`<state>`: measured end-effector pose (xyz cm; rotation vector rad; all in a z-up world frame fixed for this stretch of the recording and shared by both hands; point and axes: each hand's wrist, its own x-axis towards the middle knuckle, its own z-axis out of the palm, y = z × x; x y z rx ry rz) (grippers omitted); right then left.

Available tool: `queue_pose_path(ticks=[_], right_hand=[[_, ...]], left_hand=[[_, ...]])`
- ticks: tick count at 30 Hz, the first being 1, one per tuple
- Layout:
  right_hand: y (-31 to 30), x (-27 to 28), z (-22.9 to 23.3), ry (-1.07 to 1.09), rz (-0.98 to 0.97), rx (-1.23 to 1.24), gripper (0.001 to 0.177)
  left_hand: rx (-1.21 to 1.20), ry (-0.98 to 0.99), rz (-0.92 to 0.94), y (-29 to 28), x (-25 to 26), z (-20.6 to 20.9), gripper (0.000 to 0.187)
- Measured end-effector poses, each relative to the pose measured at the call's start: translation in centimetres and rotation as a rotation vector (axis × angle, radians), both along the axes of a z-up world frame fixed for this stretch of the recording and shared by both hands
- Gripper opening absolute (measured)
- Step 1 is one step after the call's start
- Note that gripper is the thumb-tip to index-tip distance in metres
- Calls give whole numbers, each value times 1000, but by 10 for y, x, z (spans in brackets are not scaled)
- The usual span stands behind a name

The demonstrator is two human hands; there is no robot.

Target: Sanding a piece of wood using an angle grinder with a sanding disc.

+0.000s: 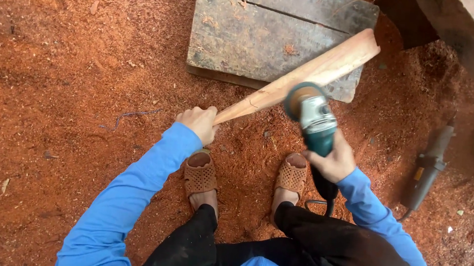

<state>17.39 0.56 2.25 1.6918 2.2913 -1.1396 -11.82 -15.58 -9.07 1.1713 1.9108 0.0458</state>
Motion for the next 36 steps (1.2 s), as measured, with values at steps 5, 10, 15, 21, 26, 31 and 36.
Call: queue_pose_path(ticks=[5, 10, 15, 21, 26, 31, 36], right_hand=[[-13, -14, 5, -64, 105, -112, 79], [-5, -19, 18, -11, 89, -135, 73], [14, 11, -6, -69, 34, -6, 80], [-14, -23, 4, -79, 123, -143, 80], [-3, -20, 11, -33, 11, -87, 77], [8, -7, 9, -48, -8, -12, 80], [-11, -32, 18, -88, 104, -134, 79]], left_hand=[[-4, 22, -28, -3, 5, 0, 31], [41, 41, -36, -10, 10, 2, 27], [57, 48, -49, -11, 16, -10, 27], [82, 45, -50, -12, 16, -11, 23], [76, 80, -125, -15, 17, 1, 22], [83, 94, -123, -13, 14, 18, 20], [147, 145, -136, -11, 11, 42, 18]])
